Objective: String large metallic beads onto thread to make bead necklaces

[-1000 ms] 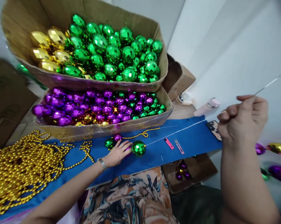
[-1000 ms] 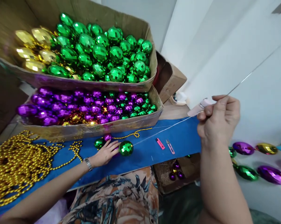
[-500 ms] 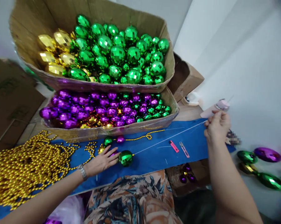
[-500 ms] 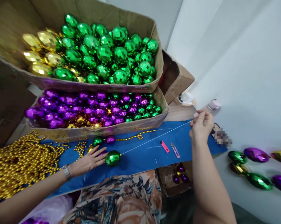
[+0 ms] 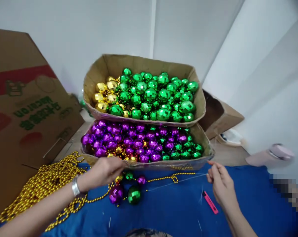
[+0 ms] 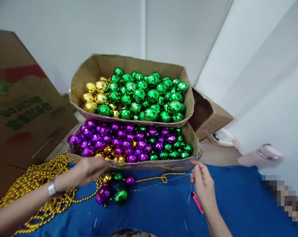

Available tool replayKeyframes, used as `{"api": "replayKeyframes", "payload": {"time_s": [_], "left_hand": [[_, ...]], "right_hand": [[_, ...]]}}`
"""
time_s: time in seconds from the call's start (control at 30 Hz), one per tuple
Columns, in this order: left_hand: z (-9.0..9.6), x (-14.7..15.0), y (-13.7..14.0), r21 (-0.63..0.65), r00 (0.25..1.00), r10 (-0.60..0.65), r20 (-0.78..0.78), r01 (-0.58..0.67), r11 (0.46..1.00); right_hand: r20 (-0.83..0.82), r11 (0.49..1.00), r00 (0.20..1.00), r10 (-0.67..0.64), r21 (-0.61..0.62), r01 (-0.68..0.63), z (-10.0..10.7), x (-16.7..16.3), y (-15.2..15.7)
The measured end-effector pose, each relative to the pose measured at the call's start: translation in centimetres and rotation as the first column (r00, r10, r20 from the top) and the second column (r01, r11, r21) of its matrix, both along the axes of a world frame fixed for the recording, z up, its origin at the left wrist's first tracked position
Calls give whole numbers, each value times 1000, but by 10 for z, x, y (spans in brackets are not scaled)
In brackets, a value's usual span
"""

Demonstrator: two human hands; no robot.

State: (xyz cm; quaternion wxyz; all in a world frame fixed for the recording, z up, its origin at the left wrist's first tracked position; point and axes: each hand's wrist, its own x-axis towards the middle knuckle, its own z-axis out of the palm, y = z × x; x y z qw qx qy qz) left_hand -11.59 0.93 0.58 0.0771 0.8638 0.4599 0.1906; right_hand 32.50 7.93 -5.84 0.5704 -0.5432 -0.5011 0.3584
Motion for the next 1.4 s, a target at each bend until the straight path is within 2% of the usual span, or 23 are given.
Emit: {"api": "replayKeyframes", "payload": {"time_s": [0.03, 0.07, 0.1, 0.17, 0.2, 0.27, 0.37, 0.47, 0.53, 0.63, 0.77, 0.87, 1.0, 1.07, 1.1, 1.13, 1.17, 1.23, 1.27, 1.33, 1.4], "left_hand": [[26, -4, 21, 115, 996, 84, 16, -85, 990], [50, -9, 43, 231, 981, 190, 31, -192, 954], [70, -17, 67, 324, 950, 310, 32, -303, 896], [101, -36, 116, 418, 836, 549, -12, -495, 762], [110, -45, 140, 415, 765, 640, -69, -562, 716], [121, -62, 180, 346, 650, 739, -178, -662, 665], [124, -75, 222, 198, 546, 790, -279, -773, 603], [123, -75, 242, 100, 498, 820, -282, -835, 541], [122, -73, 245, 87, 488, 835, -253, -848, 522], [123, -70, 239, 143, 502, 848, -172, -839, 525], [124, -64, 219, 269, 602, 798, -8, -768, 582], [125, -58, 207, 316, 698, 711, 88, -697, 644], [127, -44, 201, 331, 825, 542, 160, -562, 758], [127, -31, 197, 302, 853, 468, 229, -520, 799], [127, -22, 193, 258, 847, 431, 312, -512, 820], [125, -12, 187, 180, 817, 387, 428, -497, 849], [123, -1, 178, 72, 753, 342, 562, -456, 887], [113, 23, 156, -167, 525, 278, 804, -250, 954], [106, 35, 141, -254, 394, 274, 878, -101, 962], [86, 57, 110, -344, 153, 323, 934, 142, 928], [63, 73, 81, -426, -36, 453, 891, 285, 859]], "right_hand": [[84, 998, 995, 54, -25, -52, 0, -6, -5], [169, 994, 980, 108, -53, -101, 1, -11, -9], [244, 987, 957, 158, -78, -144, 2, -17, -13], [348, 971, 907, 238, -106, -214, 3, -27, -20], [376, 964, 888, 265, -107, -242, 3, -32, -22], [404, 953, 864, 300, -91, -288, 2, -42, -27], [423, 944, 848, 319, -57, -326, 0, -56, -34], [443, 928, 826, 350, -43, -370, -3, -66, -40], [454, 913, 806, 379, -41, -406, -6, -72, -44], [466, 892, 782, 413, -35, -450, -9, -81, -50], [464, 858, 757, 461, -15, -513, -9, -93, -56], [440, 841, 753, 489, -8, -541, -7, -101, -57], [446, 832, 751, 488, 24, -555, -4, -107, -57], [453, 835, 756, 472, 45, -548, -1, -109, -58], [460, 837, 760, 460, 60, -543, 1, -109, -58], [472, 840, 763, 442, 81, -537, 3, -109, -59], [490, 842, 765, 418, 107, -529, 6, -108, -59], [533, 849, 773, 345, 174, -499, 12, -106, -59], [550, 852, 779, 302, 211, -480, 16, -105, -59], [576, 851, 785, 228, 274, -448, 23, -102, -59], [603, 838, 776, 187, 314, -446, 29, -98, -60]]}}
